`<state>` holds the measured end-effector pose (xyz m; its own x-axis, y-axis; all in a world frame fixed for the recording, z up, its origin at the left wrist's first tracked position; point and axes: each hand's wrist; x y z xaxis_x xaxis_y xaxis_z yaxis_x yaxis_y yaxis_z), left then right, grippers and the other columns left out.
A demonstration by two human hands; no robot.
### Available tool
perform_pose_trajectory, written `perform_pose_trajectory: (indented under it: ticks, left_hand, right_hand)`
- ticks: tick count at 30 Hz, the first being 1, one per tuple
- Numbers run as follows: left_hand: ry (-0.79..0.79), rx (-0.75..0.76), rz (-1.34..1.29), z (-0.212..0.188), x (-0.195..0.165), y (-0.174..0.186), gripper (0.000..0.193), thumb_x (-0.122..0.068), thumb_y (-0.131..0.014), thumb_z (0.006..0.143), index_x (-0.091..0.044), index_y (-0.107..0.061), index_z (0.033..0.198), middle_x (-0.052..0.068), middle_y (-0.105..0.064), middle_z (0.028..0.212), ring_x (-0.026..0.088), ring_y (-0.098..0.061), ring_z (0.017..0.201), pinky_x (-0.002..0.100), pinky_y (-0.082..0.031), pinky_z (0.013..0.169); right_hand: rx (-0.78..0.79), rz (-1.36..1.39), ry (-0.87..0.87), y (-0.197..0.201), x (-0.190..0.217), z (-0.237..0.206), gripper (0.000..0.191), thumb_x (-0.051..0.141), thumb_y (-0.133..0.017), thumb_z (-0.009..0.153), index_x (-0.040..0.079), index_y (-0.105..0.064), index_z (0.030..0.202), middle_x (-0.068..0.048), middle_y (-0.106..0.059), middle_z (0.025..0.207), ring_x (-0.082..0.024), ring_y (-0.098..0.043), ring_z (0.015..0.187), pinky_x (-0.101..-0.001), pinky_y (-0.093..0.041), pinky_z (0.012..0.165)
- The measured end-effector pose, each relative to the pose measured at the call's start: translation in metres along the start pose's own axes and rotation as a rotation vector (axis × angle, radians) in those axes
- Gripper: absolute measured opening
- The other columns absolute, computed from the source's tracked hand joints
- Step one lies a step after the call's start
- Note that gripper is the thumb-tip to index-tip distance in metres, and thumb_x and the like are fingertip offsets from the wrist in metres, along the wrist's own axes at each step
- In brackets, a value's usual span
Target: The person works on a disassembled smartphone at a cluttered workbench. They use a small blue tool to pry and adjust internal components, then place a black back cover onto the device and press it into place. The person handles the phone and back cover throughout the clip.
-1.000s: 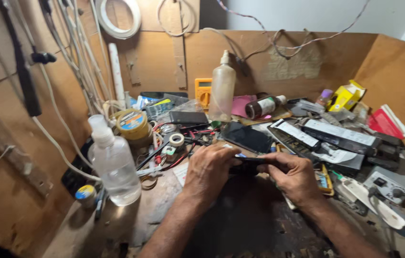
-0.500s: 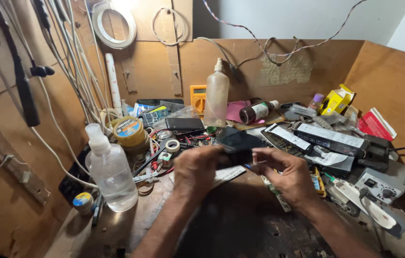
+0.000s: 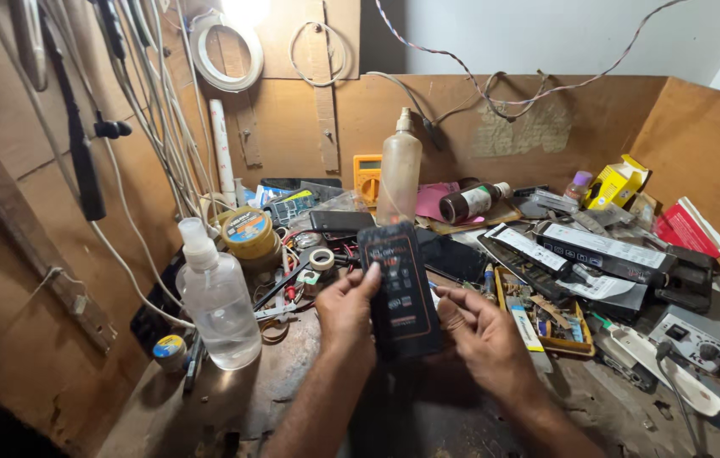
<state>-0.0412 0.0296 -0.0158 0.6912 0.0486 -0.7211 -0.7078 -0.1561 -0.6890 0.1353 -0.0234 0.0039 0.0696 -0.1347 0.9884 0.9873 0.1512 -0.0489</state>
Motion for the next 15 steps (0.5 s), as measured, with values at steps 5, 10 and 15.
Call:
perform_pose_trajectory:
  ticks: [5, 10, 15]
  left_hand:
    - [0.048, 0.057, -0.058, 0.010, 0.022, 0.019, 0.021, -0.015, -0.066, 0.097, 0.003, -0.069, 0.106, 0.011, -0.074, 0.091, 0.019, -0.070, 0.077, 0.035, -0.059, 0.074]
    - [0.037, 0.089, -0.116, 0.019, 0.025, 0.028, 0.024, -0.019, -0.058, 0.102, 0.001, -0.069, 0.110, 0.009, -0.074, 0.094, 0.018, -0.070, 0.081, 0.032, -0.060, 0.075]
    - [0.040, 0.095, -0.128, 0.015, 0.023, 0.030, 0.025, -0.019, -0.054, 0.103, -0.001, -0.071, 0.111, 0.008, -0.074, 0.094, 0.016, -0.069, 0.079, 0.032, -0.058, 0.072]
  right_hand:
    - [-0.069, -0.110, 0.039, -0.020, 0.003, -0.010, 0.048, 0.024, -0.060, 0.094, 0.005, -0.057, 0.138, -0.009, -0.081, 0.094, -0.012, -0.072, 0.069, -0.0313, -0.062, 0.053]
    - [-0.087, -0.295, 0.136, -0.030, 0.008, -0.011, 0.053, 0.026, -0.059, 0.094, 0.012, -0.054, 0.145, -0.008, -0.079, 0.083, -0.013, -0.068, 0.054, -0.0276, -0.058, 0.046]
    - [-0.112, -0.358, 0.114, -0.036, 0.008, -0.003, 0.051, 0.026, -0.055, 0.098, 0.017, -0.054, 0.148, -0.005, -0.069, 0.064, -0.011, -0.060, 0.046, -0.0268, -0.050, 0.040]
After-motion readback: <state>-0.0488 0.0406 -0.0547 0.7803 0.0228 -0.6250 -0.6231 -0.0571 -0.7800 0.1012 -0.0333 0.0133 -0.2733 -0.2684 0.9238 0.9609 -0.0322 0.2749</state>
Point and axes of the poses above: each hand's wrist, its own z-axis towards the middle knuckle, its own y-axis out of the back of the hand, x = y × z
